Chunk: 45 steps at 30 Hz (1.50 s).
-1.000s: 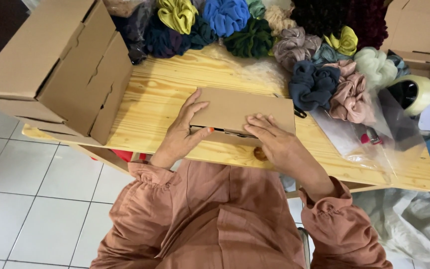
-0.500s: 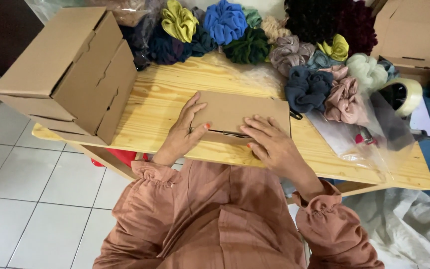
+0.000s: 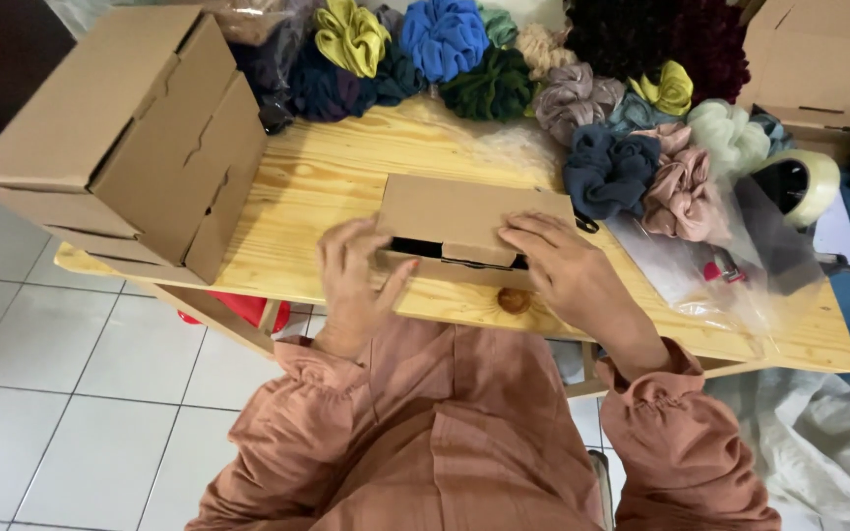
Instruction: The person places a black scrunchie into a cardboard box, closes the box, and stacks it with other boxes. Then the person picks up a dark maroon scrunchie and uses scissors to trim loose threads from it.
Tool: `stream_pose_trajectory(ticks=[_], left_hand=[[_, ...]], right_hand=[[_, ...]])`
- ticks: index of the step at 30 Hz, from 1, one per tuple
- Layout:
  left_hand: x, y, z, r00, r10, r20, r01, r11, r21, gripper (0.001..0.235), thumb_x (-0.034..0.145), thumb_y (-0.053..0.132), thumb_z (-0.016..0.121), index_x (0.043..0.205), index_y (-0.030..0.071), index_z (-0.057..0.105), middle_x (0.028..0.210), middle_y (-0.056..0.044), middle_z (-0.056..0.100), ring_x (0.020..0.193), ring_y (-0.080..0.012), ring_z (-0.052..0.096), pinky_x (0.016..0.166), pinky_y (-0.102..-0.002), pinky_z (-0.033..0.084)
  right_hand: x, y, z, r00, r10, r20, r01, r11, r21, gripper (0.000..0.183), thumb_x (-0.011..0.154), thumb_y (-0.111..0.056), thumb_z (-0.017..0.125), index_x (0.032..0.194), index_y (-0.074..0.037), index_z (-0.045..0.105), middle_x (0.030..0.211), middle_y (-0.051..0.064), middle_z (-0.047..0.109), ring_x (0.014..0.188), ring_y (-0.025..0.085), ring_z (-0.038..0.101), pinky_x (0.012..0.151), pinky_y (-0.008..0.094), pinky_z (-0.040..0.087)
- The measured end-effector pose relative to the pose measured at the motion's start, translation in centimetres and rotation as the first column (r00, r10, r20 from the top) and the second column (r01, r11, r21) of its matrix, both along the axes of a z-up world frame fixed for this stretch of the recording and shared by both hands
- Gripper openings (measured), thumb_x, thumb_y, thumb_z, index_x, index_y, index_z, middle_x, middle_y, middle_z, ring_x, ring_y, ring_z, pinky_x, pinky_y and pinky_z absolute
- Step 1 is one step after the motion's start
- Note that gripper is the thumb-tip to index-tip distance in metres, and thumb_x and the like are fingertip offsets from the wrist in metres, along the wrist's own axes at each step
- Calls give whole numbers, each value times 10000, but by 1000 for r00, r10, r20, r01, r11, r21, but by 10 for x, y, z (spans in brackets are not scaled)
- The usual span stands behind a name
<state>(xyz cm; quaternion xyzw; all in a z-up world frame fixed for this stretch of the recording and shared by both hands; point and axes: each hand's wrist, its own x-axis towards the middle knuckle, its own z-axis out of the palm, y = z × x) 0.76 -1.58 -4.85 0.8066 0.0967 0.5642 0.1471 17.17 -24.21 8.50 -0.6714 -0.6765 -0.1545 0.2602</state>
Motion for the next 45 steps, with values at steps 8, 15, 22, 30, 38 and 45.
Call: stream_pose_trajectory(ticks=[8,15,22,30,38,45], left_hand=[[2,-32,13,993,48,-106,-38,994,98,151,923,333,765,1063,276,753,1044,46,673,885,-186,638,811,-327,500],[11,-29,9,992,70,-106,-64,996,59,73,947,327,723,992,270,723,969,3,617,790,-260,643,726,-392,511],[12,-26,9,988,60,-142,-51,997,62,91,948,343,715,993,265,698,963,5,594,800,-256,658,741,-395,520],[13,-25,1,987,65,-149,-56,996,64,120,942,342,713,1037,275,685,991,0,586,813,-259,657,782,-409,525],[12,-26,4,987,50,-149,-42,997,57,118,943,334,717,1039,270,692,991,-4,583,815,-263,655,793,-409,520],[12,-26,3,987,44,-152,-37,998,48,103,948,335,718,1024,271,693,979,13,580,787,-245,651,778,-398,522]], right_hand=[[10,3,-24,994,-88,71,87,996,12,280,1012,-63,591,1258,-96,720,1237,109,729,1175,326,681,974,441,583],[7,0,-24,993,-76,91,76,997,9,261,1003,-113,630,1244,-98,730,1241,97,731,1164,321,683,940,417,592],[1,1,-29,991,-79,106,75,996,39,288,965,-133,660,1243,-110,732,1269,101,719,1173,324,679,953,409,586],[6,3,-35,980,-146,138,136,988,74,295,995,-318,685,1230,-146,733,1233,58,721,1150,293,689,963,395,573],[4,6,-40,971,-188,150,175,980,96,289,989,-347,691,1205,-162,741,1191,46,727,1116,288,697,908,388,586],[1,6,-44,943,-243,226,224,968,109,259,996,-378,663,1161,-192,737,1160,3,735,1078,254,713,857,359,599]])
